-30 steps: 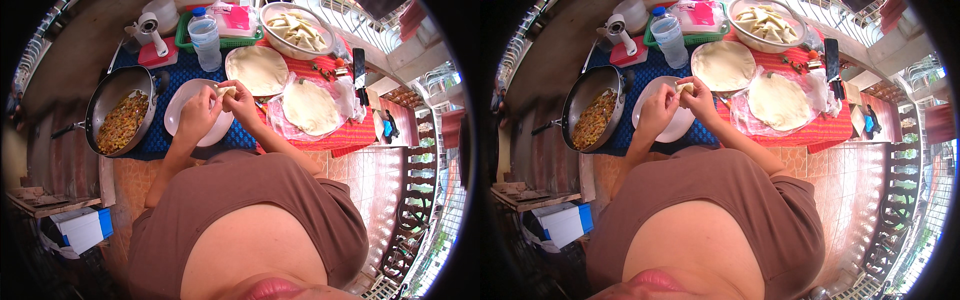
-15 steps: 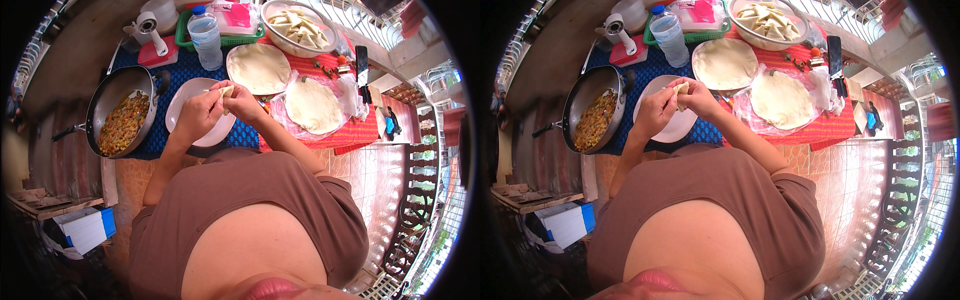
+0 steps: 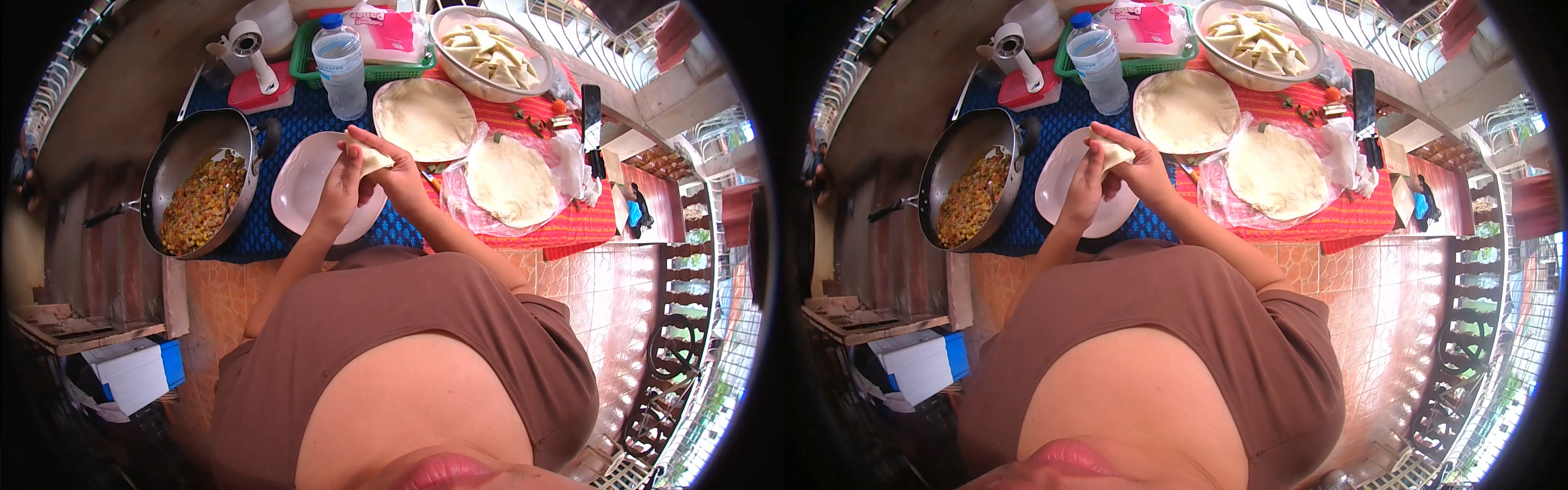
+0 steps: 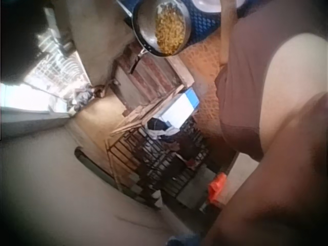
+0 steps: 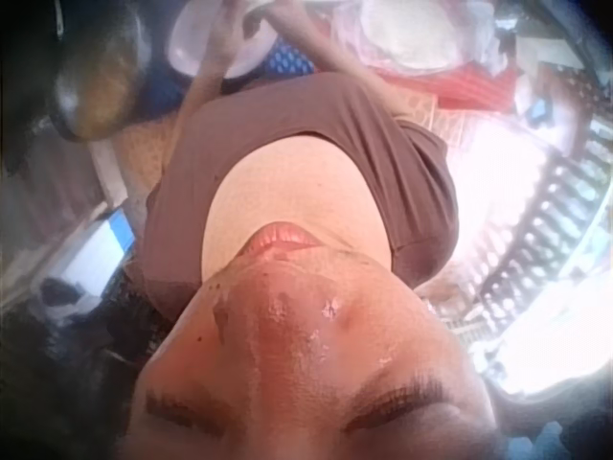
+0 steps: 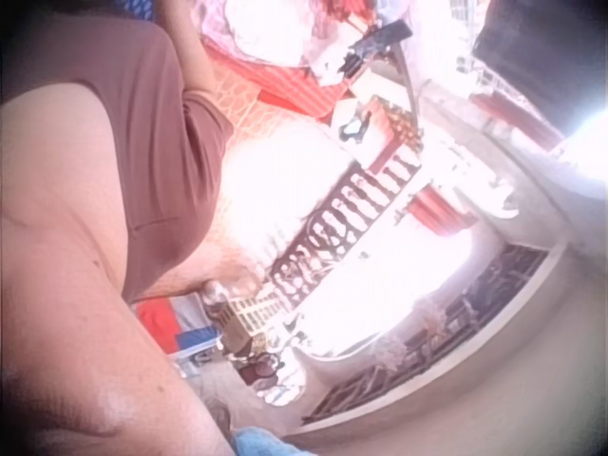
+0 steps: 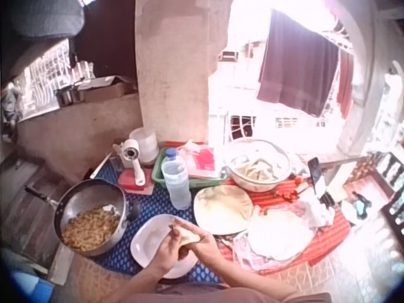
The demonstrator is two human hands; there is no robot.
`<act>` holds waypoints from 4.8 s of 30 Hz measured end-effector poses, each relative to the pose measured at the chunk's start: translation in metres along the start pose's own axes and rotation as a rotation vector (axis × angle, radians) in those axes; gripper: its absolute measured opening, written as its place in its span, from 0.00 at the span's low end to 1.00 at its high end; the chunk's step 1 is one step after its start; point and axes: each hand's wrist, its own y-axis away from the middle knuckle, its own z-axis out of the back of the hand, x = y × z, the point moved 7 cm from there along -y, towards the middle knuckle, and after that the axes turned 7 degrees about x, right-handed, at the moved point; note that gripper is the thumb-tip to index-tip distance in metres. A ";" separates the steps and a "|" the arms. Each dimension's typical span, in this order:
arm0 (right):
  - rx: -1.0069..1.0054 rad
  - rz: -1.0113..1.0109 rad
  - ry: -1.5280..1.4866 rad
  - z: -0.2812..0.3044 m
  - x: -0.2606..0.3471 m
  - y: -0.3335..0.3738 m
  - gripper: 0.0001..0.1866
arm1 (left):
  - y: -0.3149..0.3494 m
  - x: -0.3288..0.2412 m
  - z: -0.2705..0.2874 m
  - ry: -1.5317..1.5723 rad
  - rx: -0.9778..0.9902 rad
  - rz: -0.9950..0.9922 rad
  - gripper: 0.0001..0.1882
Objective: The person assembles samosas by placing a thin dough wrapper on a plate, scooping a spiced vegetable filling from a pan into the wrapper, and folding the wrapper into a sealed triangular shape. The finished samosas are placed in a bowl.
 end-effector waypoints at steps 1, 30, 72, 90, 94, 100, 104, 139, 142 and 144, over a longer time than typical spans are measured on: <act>-0.022 0.049 0.029 0.000 0.003 0.000 0.32 | -0.001 0.001 0.000 0.009 -0.004 -0.014 0.30; -0.260 -0.009 0.103 0.058 0.049 0.072 0.31 | -0.014 -0.003 -0.048 -0.133 0.096 -0.039 0.19; -0.426 0.065 -0.191 0.093 0.047 0.069 0.30 | -0.051 -0.022 -0.062 0.273 0.114 -0.201 0.15; -0.343 0.039 -0.162 0.099 0.054 0.076 0.32 | -0.047 -0.010 -0.060 0.268 0.156 -0.210 0.09; -0.354 0.023 -0.055 0.107 0.062 0.077 0.34 | -0.050 -0.014 -0.061 0.216 0.282 -0.088 0.09; -0.277 -0.068 0.173 0.096 0.075 0.078 0.39 | -0.053 0.004 -0.062 0.187 0.351 0.165 0.28; -0.248 -0.090 0.056 0.097 0.068 0.078 0.38 | -0.052 0.013 -0.063 0.246 0.391 0.201 0.34; 0.239 -0.299 1.008 0.177 0.078 -0.087 0.15 | 0.029 0.003 0.038 -0.262 0.010 0.071 0.20; 0.371 -0.281 1.356 0.150 0.014 -0.028 0.17 | 0.011 0.009 0.032 -0.396 0.094 0.010 0.20; 0.276 -0.192 1.399 0.140 -0.002 -0.009 0.16 | 0.007 0.003 0.028 -0.622 0.110 -0.063 0.21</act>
